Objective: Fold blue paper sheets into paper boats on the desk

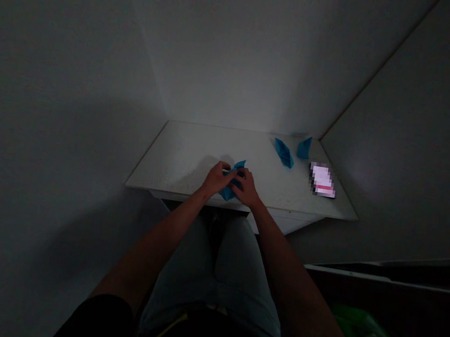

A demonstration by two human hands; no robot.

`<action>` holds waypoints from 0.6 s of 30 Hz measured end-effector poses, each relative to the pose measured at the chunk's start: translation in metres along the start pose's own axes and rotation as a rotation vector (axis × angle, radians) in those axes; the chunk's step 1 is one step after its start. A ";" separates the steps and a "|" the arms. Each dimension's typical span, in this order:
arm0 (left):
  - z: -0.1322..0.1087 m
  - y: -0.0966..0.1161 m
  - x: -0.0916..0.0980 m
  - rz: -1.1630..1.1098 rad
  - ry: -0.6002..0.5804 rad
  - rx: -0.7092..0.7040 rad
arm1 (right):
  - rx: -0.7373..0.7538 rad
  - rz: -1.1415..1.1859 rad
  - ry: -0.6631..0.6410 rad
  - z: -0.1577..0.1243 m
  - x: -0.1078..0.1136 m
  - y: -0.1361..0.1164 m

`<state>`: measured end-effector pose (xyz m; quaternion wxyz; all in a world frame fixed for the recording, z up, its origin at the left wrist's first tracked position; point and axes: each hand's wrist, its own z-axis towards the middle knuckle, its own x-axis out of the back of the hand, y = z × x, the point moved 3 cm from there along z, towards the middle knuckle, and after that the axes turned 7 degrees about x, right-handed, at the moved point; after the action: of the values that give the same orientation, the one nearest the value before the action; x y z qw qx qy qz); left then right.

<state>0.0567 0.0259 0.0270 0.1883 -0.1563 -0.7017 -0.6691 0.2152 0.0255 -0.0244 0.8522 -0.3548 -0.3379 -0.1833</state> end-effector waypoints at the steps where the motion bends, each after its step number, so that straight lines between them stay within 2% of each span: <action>1: 0.000 0.001 0.000 0.026 -0.011 -0.002 | 0.005 -0.011 -0.019 0.000 0.000 0.000; 5: 0.000 0.005 0.001 0.091 -0.072 0.006 | -0.037 -0.024 -0.056 -0.002 0.002 -0.002; 8: 0.003 0.006 0.003 0.071 -0.072 0.034 | -0.079 0.038 -0.048 -0.002 0.006 -0.006; 10: 0.006 0.005 0.006 0.068 -0.067 0.061 | -0.111 0.108 -0.003 -0.001 0.009 -0.007; 14: 0.005 0.005 0.012 0.022 -0.074 0.087 | -0.204 0.273 0.187 0.002 0.013 -0.004; 18: -0.005 0.011 0.010 0.012 -0.151 -0.030 | -0.362 0.346 0.268 0.003 0.012 0.000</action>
<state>0.0531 0.0214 0.0414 0.1365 -0.2133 -0.7029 -0.6647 0.2222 0.0271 -0.0148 0.8307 -0.5264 -0.1181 -0.1377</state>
